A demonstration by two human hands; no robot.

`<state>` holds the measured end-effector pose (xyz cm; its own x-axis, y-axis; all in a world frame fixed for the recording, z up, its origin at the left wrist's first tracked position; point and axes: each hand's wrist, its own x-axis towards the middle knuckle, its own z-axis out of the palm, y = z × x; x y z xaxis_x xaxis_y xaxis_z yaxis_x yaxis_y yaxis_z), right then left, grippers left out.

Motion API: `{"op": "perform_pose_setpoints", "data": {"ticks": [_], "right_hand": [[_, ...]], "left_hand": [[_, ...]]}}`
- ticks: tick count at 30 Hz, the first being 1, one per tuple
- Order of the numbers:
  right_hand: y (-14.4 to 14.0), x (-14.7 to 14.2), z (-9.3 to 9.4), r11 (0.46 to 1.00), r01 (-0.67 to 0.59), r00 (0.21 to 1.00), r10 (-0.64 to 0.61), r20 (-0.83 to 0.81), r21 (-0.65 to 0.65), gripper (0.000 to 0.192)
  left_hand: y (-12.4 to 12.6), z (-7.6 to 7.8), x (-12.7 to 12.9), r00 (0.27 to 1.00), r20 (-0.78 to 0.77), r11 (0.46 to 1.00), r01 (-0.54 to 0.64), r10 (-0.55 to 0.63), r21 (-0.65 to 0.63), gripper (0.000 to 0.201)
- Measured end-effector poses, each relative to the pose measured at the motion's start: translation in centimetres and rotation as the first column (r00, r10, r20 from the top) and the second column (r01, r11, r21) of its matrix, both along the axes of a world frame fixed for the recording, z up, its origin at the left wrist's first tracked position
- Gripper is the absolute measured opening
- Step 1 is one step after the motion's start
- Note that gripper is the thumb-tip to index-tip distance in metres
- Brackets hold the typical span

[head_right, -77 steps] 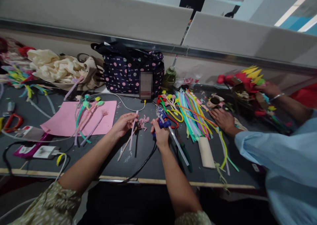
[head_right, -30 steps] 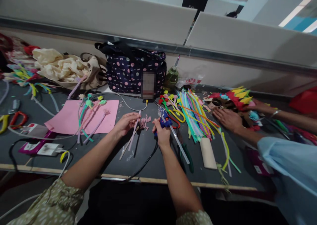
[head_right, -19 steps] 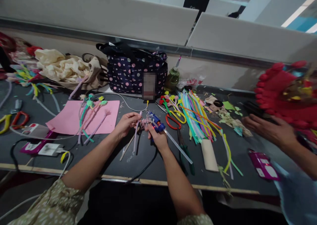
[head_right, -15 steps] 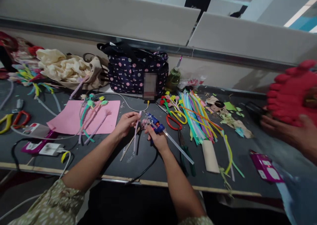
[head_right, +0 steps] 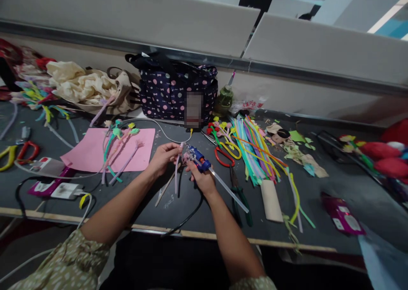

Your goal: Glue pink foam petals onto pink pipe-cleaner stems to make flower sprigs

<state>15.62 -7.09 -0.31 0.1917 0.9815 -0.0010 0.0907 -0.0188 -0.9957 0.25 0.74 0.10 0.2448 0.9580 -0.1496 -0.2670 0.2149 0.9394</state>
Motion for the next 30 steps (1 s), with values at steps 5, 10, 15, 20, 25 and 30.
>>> {"op": "perform_pose_setpoints", "data": {"ticks": [5, 10, 15, 20, 25, 30], "right_hand": [[-0.02, -0.11, 0.24, 1.000, 0.027, 0.999, -0.027, -0.035, 0.007, 0.034], [-0.04, -0.22, 0.34, 0.999, 0.040, 0.998, -0.039, -0.053, 0.018, 0.032], [0.05, -0.07, -0.07, 1.000, 0.027, 1.000, -0.027, -0.013, 0.005, 0.035], [0.13, -0.11, -0.39, 1.000, 0.018, 1.000, -0.017, -0.026, 0.017, 0.035], [0.01, -0.25, -0.02, 0.999, 0.031, 0.999, -0.031, -0.037, 0.006, 0.033], [0.02, -0.29, 0.08, 0.999, 0.032, 0.998, -0.031, -0.059, 0.015, 0.033]], "left_hand": [[0.17, -0.05, -0.10, 1.000, 0.007, 1.000, -0.008, 0.008, -0.018, 0.030], [0.15, -0.05, -0.07, 1.000, 0.019, 1.000, -0.002, 0.002, -0.028, 0.031], [-0.08, 0.16, -0.02, 1.000, 0.020, 0.999, 0.020, -0.020, -0.027, 0.032], [-0.08, 0.19, -0.04, 1.000, 0.001, 1.000, 0.024, -0.024, -0.019, 0.031], [0.02, -0.01, -0.06, 1.000, -0.006, 1.000, 0.027, -0.027, -0.004, 0.030], [-0.06, -0.09, -0.04, 0.999, -0.012, 0.999, 0.039, -0.039, 0.005, 0.030]]}}
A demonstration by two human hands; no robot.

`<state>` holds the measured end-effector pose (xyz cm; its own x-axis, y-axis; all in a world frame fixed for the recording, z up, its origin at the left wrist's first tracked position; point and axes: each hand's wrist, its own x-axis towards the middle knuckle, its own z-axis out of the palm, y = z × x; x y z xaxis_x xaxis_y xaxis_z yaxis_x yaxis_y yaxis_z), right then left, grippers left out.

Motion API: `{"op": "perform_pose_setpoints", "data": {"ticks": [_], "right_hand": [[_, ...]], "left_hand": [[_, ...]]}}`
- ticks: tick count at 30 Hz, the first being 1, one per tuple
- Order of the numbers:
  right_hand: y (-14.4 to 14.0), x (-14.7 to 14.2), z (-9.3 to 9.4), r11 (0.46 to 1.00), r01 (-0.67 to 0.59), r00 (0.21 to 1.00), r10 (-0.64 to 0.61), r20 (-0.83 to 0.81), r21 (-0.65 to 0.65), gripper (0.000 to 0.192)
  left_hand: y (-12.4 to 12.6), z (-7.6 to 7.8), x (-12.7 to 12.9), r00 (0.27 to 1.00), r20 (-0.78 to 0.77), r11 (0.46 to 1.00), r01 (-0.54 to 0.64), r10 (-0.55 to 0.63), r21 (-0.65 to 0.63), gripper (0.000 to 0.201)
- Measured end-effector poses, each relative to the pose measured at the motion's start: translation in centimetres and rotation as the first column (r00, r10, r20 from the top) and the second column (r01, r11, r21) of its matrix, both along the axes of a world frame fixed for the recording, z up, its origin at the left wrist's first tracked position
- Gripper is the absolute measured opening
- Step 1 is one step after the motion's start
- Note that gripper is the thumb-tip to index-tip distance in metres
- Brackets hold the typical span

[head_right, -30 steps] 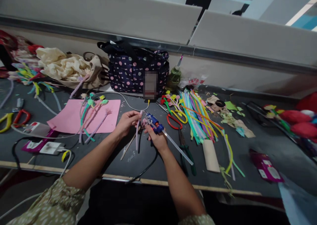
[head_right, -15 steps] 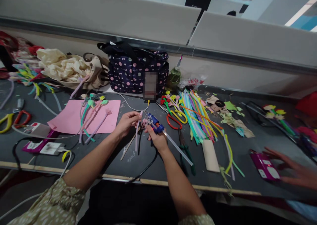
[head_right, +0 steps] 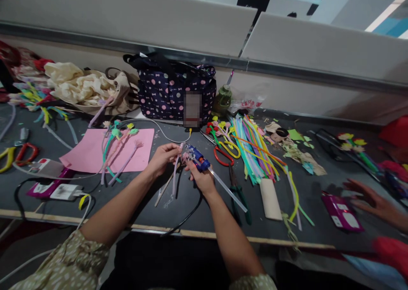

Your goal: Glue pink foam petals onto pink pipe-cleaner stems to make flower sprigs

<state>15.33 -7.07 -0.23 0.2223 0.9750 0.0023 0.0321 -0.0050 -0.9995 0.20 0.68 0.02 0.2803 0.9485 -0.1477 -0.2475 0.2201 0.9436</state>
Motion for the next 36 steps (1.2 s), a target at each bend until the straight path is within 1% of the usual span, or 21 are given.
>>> {"op": "perform_pose_setpoints", "data": {"ticks": [7, 14, 17, 21, 24, 27, 29, 31, 33, 36], "right_hand": [[0.0, 0.1, 0.0, 1.000, -0.003, 1.000, 0.003, 0.026, 0.002, 0.034], [0.0, 0.2, -0.3, 1.000, -0.024, 0.999, 0.024, 0.040, -0.008, 0.038], [0.2, 0.2, -0.6, 1.000, -0.024, 0.999, 0.024, 0.048, 0.000, 0.038], [0.7, 0.0, -0.8, 0.999, -0.016, 1.000, 0.016, 0.020, 0.035, 0.037], [0.8, -0.2, -0.4, 0.997, 0.010, 1.000, -0.008, -0.026, 0.072, 0.034], [0.4, -0.5, 0.9, 0.990, 0.031, 1.000, -0.031, -0.007, 0.140, 0.033], [-0.3, -0.9, 1.9, 0.984, 0.062, 0.998, -0.064, 0.006, 0.165, 0.034], [-1.2, -1.3, 2.9, 0.979, 0.092, 0.995, -0.096, 0.012, 0.182, 0.035], [-2.5, -2.0, 3.5, 0.974, 0.111, 0.993, -0.117, 0.016, 0.197, 0.037], [-4.7, -3.3, 3.9, 0.973, 0.134, 0.990, -0.138, 0.011, 0.186, 0.037]], "left_hand": [[0.1, 0.1, 0.0, 1.000, 0.004, 1.000, 0.010, -0.010, -0.012, 0.031], [0.1, 0.0, 0.0, 1.000, -0.001, 1.000, 0.008, -0.008, -0.020, 0.033], [0.2, -0.3, 0.0, 1.000, 0.001, 1.000, 0.019, -0.019, -0.008, 0.032], [0.6, -0.9, 0.0, 1.000, -0.010, 1.000, 0.012, -0.012, 0.020, 0.031], [1.2, -1.2, 0.1, 1.000, -0.019, 1.000, -0.025, 0.025, 0.008, 0.031], [1.4, -0.9, -0.2, 0.996, -0.033, 0.997, -0.077, 0.077, 0.013, 0.032], [1.0, -0.4, -0.6, 0.994, -0.044, 0.994, -0.103, 0.104, 0.029, 0.032], [0.0, 0.0, -1.4, 0.993, -0.034, 0.993, -0.109, 0.110, 0.043, 0.031], [-1.4, 0.3, -2.2, 0.994, -0.027, 0.993, -0.102, 0.104, 0.055, 0.030], [-3.9, 0.5, -3.6, 0.993, -0.028, 0.992, -0.110, 0.112, 0.061, 0.029]]}}
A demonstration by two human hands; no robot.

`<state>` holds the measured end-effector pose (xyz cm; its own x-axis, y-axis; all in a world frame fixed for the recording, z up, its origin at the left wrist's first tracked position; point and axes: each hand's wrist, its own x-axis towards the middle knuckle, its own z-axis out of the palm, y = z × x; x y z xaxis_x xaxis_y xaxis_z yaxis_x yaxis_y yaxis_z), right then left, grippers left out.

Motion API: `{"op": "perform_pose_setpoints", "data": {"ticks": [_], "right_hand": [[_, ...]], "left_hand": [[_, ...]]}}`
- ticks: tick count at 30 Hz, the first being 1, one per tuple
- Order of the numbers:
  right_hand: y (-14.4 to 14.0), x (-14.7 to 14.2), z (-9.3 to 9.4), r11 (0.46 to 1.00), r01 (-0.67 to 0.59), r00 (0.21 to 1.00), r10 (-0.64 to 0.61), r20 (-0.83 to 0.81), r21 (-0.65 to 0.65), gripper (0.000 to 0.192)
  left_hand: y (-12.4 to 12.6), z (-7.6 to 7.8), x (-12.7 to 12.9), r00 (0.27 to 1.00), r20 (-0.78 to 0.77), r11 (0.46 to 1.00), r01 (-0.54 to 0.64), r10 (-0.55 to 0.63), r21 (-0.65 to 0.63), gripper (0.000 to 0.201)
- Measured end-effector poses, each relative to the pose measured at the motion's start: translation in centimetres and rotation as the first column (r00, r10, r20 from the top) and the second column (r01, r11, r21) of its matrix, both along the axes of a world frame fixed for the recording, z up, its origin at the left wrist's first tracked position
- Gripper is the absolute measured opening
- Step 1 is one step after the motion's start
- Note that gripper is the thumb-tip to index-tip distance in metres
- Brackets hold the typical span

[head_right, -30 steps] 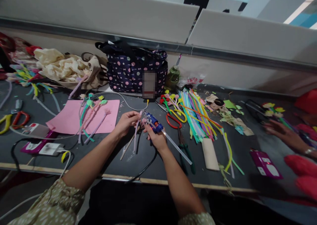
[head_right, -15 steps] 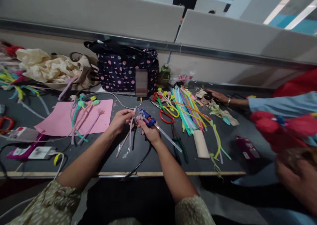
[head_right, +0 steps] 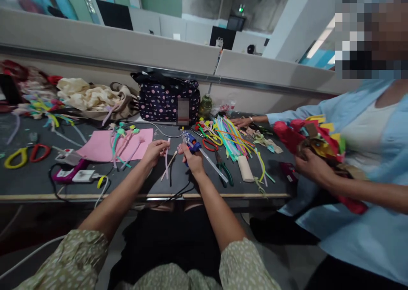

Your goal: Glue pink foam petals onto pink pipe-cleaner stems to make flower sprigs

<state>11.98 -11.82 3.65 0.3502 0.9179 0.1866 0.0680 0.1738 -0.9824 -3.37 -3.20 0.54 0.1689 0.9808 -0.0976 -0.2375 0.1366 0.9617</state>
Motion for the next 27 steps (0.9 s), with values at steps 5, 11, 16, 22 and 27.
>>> {"op": "perform_pose_setpoints", "data": {"ticks": [5, 11, 16, 22, 27], "right_hand": [[-4.4, -1.8, -0.4, 1.000, -0.013, 1.000, 0.012, -0.028, -0.017, 0.037], [-11.1, -2.4, 0.4, 1.000, 0.024, 0.999, -0.024, -0.026, -0.009, 0.042], [-17.6, -2.2, 1.6, 0.999, -0.038, 0.999, 0.039, -0.023, 0.037, 0.040], [-21.6, -2.2, 2.0, 0.988, -0.105, 0.994, 0.100, 0.045, 0.112, 0.035], [-22.7, -3.0, 2.9, 0.981, -0.158, 0.982, 0.145, 0.118, 0.115, 0.030]], "left_hand": [[-4.8, 0.4, -1.9, 0.993, 0.068, 0.995, -0.093, 0.095, -0.038, 0.030], [-13.5, 1.3, -3.0, 0.974, 0.189, 0.992, -0.120, 0.123, -0.026, 0.033], [-19.9, 3.0, -3.1, 0.961, 0.247, 0.991, -0.131, 0.126, 0.001, 0.033], [-22.8, 4.9, -3.0, 0.956, 0.277, 0.992, -0.115, 0.098, 0.046, 0.029], [-23.3, 5.5, -3.5, 0.947, 0.295, 0.988, -0.148, 0.127, 0.050, 0.027]]}}
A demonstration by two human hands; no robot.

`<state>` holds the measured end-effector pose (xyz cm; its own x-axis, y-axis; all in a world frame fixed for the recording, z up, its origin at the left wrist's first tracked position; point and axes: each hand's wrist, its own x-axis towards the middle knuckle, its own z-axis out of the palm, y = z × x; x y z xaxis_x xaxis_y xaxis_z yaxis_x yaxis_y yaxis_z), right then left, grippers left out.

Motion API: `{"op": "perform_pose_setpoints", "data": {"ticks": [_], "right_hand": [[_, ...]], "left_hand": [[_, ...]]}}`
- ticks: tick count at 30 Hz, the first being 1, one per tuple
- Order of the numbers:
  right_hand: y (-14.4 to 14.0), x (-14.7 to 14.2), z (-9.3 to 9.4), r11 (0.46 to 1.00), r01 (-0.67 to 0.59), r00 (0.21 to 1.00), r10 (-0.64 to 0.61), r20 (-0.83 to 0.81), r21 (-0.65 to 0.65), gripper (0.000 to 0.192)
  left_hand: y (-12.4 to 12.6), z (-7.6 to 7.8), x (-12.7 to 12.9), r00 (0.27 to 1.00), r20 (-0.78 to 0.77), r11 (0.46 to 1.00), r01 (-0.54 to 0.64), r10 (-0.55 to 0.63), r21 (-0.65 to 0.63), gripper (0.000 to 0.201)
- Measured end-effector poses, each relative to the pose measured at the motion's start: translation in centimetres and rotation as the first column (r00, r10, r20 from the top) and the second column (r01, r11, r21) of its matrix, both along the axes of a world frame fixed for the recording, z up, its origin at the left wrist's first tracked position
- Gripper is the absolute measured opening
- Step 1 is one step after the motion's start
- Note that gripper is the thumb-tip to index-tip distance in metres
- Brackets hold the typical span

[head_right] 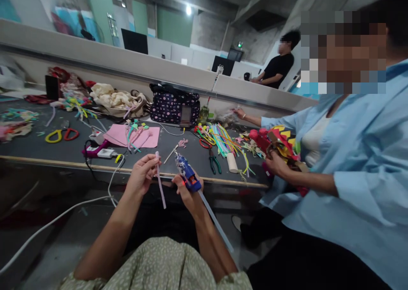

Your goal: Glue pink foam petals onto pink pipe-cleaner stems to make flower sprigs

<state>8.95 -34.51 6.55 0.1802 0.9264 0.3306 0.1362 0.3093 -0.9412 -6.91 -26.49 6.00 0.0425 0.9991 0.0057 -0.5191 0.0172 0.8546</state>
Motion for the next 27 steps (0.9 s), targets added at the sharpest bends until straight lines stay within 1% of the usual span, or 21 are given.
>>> {"op": "perform_pose_setpoints", "data": {"ticks": [3, 6, 17, 23, 27], "right_hand": [[-0.2, -0.4, 0.1, 1.000, 0.003, 1.000, -0.002, -0.017, 0.017, 0.029], [-0.3, -0.5, -0.2, 0.999, 0.028, 0.999, -0.027, -0.037, 0.019, 0.028], [-1.2, 0.7, -0.9, 0.997, 0.069, 0.996, -0.067, -0.051, 0.036, 0.028], [-1.2, 1.0, -1.1, 0.998, 0.055, 0.998, -0.054, -0.043, 0.025, 0.026], [-1.5, 1.4, -0.7, 1.000, 0.007, 1.000, -0.007, -0.025, -0.009, 0.024]], "left_hand": [[-0.4, 0.2, -0.2, 1.000, -0.004, 1.000, -0.016, 0.016, 0.000, 0.027], [-0.8, 0.2, -0.1, 1.000, -0.009, 1.000, 0.006, -0.006, 0.012, 0.026], [-1.2, 0.3, 1.0, 0.998, -0.058, 0.999, 0.042, -0.041, 0.010, 0.026], [-1.4, 0.4, 1.0, 0.997, -0.068, 0.999, 0.035, -0.036, -0.010, 0.027], [-1.4, 0.4, 1.1, 0.997, -0.074, 1.000, 0.025, -0.026, -0.019, 0.027]]}}
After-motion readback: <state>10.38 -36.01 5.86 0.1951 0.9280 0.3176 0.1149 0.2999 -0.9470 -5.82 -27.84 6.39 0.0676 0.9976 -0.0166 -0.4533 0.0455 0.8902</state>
